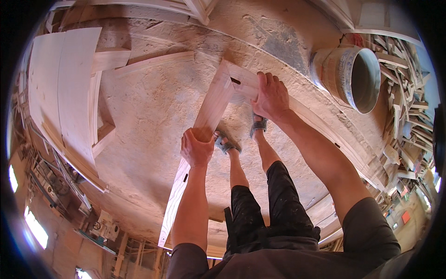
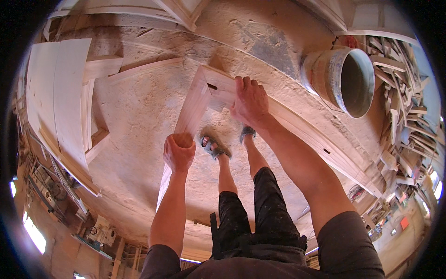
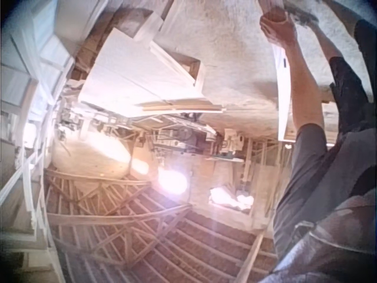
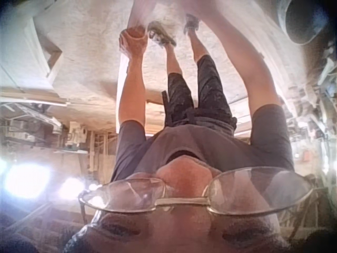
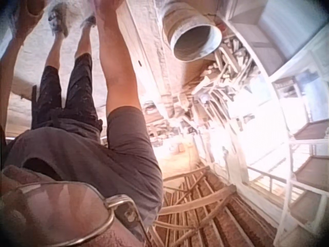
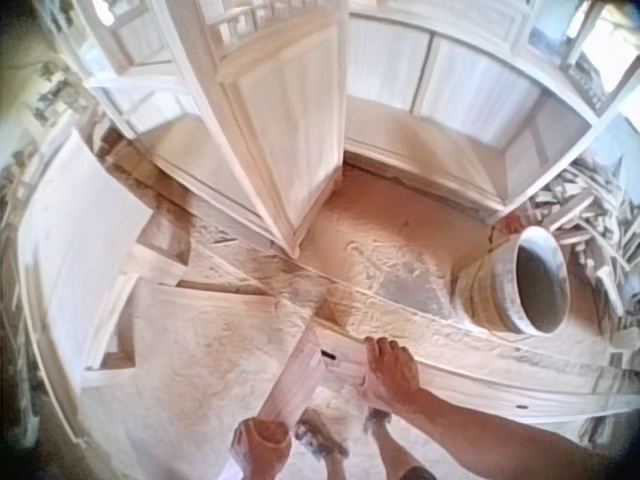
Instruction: The person assembles a large rectangular wooden frame by hand, aligning the mitered corner joints one at a time.
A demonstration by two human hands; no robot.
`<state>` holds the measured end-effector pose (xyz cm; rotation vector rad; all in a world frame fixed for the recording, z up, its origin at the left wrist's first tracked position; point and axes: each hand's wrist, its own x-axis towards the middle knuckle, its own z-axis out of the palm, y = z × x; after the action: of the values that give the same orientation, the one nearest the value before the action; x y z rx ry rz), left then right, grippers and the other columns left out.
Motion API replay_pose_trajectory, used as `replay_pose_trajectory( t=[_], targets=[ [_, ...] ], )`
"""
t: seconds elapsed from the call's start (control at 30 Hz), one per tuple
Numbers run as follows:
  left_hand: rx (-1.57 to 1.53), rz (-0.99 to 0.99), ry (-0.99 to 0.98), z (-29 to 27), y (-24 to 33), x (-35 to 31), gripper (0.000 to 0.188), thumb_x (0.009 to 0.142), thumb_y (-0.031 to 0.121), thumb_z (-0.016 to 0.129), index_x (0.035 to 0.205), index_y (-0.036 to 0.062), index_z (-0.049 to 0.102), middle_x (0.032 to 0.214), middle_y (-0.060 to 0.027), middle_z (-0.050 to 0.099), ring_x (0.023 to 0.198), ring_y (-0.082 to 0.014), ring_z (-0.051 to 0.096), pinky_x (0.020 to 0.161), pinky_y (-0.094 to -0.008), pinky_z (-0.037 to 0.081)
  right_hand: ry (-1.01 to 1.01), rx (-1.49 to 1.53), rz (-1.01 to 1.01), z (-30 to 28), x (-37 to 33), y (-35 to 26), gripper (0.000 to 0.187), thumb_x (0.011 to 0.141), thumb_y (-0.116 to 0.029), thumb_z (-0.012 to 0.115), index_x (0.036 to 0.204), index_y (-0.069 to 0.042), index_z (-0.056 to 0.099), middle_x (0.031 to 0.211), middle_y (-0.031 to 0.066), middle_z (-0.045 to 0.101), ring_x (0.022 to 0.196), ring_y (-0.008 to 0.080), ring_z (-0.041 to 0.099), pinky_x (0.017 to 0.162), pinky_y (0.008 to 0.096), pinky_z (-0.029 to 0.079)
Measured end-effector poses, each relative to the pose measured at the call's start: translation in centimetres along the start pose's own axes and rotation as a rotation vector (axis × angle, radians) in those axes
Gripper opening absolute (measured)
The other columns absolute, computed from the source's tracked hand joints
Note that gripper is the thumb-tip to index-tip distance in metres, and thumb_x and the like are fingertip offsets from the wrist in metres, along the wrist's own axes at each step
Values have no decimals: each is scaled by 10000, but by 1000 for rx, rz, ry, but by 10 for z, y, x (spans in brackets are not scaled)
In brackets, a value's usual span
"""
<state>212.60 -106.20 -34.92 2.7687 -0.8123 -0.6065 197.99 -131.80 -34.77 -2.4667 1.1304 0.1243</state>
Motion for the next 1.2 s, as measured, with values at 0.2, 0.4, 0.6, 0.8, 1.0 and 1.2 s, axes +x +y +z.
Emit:
replay_pose_trajectory(
  t=[0.2, 0.4, 0.6, 0.8, 1.0, 1.2],
  targets=[
    [29, 18, 9, 0, 1, 0, 575, 726, 334, 863, 1137, 79, 552, 1101, -140, 658, 1076, -380, 633, 895, -519, 531, -24, 22, 33, 4, 4, 1, 673, 661, -159, 836, 1237, -35, 511, 1107, 166, 597, 1040, 375, 616, 871, 480, 534],
    [38, 25, 5, 2, -2, 0, 615, 718, 336, 867, 1166, 56, 553, 1100, -147, 653, 1076, -385, 634, 894, -519, 533, 14, 58, 23, 1, 2, 1, 610, 648, -146, 821, 1177, -41, 536, 1060, 154, 601, 1001, 360, 627, 853, 469, 530],
    [53, 0, -29, 2, -1, 1, 668, 706, 352, 878, 1199, 39, 553, 1108, -169, 646, 1085, -391, 631, 910, -521, 526, 75, 62, -4, 3, 4, 4, 515, 677, -152, 760, 1137, -23, 567, 1018, 151, 617, 964, 330, 632, 827, 449, 515],
    [86, -6, 5, 5, 11, 6, 660, 676, 355, 893, 1145, 46, 547, 1066, -188, 648, 1041, -423, 632, 920, -534, 506, 95, 84, -21, 4, 2, 6, 520, 664, -147, 760, 1132, -23, 572, 1002, 144, 616, 937, 320, 626, 813, 436, 502],
    [77, 48, 45, 12, 45, 32, 672, 675, 361, 895, 1144, 35, 541, 1096, -198, 640, 1077, -417, 614, 942, -531, 495, 42, 65, 9, 3, 2, 6, 672, 595, -175, 839, 1185, -45, 547, 1042, 141, 619, 985, 328, 625, 848, 440, 501],
    [31, 67, 46, 14, 42, 31, 673, 659, 351, 906, 1134, 36, 549, 1079, -177, 636, 1058, -407, 620, 909, -526, 515, 36, 74, 16, 3, 3, 4, 692, 594, -189, 863, 1191, -51, 542, 1062, 139, 606, 1003, 331, 619, 863, 440, 499]
  ],
)
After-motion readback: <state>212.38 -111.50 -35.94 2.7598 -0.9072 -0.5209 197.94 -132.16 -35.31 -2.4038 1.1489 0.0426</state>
